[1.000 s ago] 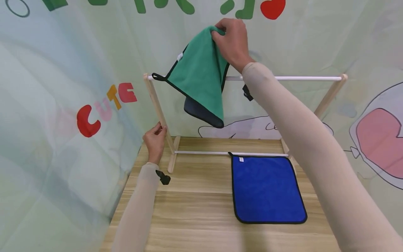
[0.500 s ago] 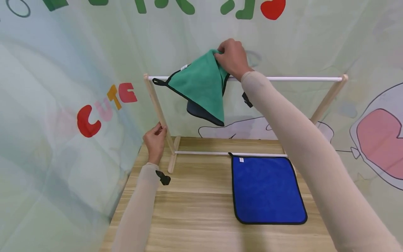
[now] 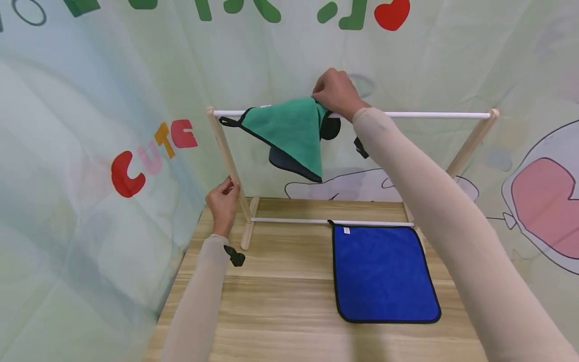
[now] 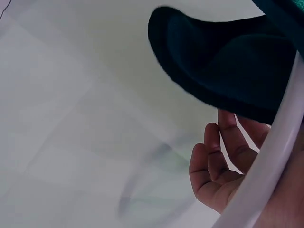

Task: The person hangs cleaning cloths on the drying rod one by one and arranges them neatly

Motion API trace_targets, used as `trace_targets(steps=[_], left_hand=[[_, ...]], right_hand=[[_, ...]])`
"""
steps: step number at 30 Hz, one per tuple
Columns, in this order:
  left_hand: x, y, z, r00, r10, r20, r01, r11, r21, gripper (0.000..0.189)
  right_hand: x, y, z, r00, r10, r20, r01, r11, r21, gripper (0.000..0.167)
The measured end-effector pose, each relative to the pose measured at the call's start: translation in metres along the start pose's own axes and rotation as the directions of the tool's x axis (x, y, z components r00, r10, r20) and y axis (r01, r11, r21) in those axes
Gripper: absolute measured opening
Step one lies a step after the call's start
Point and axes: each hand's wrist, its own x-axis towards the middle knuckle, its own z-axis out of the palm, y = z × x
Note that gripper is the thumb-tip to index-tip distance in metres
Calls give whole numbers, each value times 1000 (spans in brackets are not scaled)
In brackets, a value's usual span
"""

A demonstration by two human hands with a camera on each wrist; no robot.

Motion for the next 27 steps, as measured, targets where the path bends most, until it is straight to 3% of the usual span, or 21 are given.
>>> trace_targets(steps=[7, 18, 23, 27], left_hand=[[3, 0, 4, 1000, 19, 9, -19, 1000, 11, 33], [8, -5, 5, 999, 49, -11, -48, 999, 13, 32], [9, -6, 3, 999, 30, -22, -30, 1000, 2, 32], [9, -3, 1, 1000, 4, -12, -4, 1000, 8, 32]], right_hand=[[-18, 6, -6, 999, -35, -28, 35, 999, 29, 35], [-46, 9, -6, 984, -119, -136, 129, 990, 65, 31], [-53, 9, -1, 968, -170, -185, 181, 982, 46, 27], [-59, 11, 4, 941, -248, -232, 251, 968, -17, 26]])
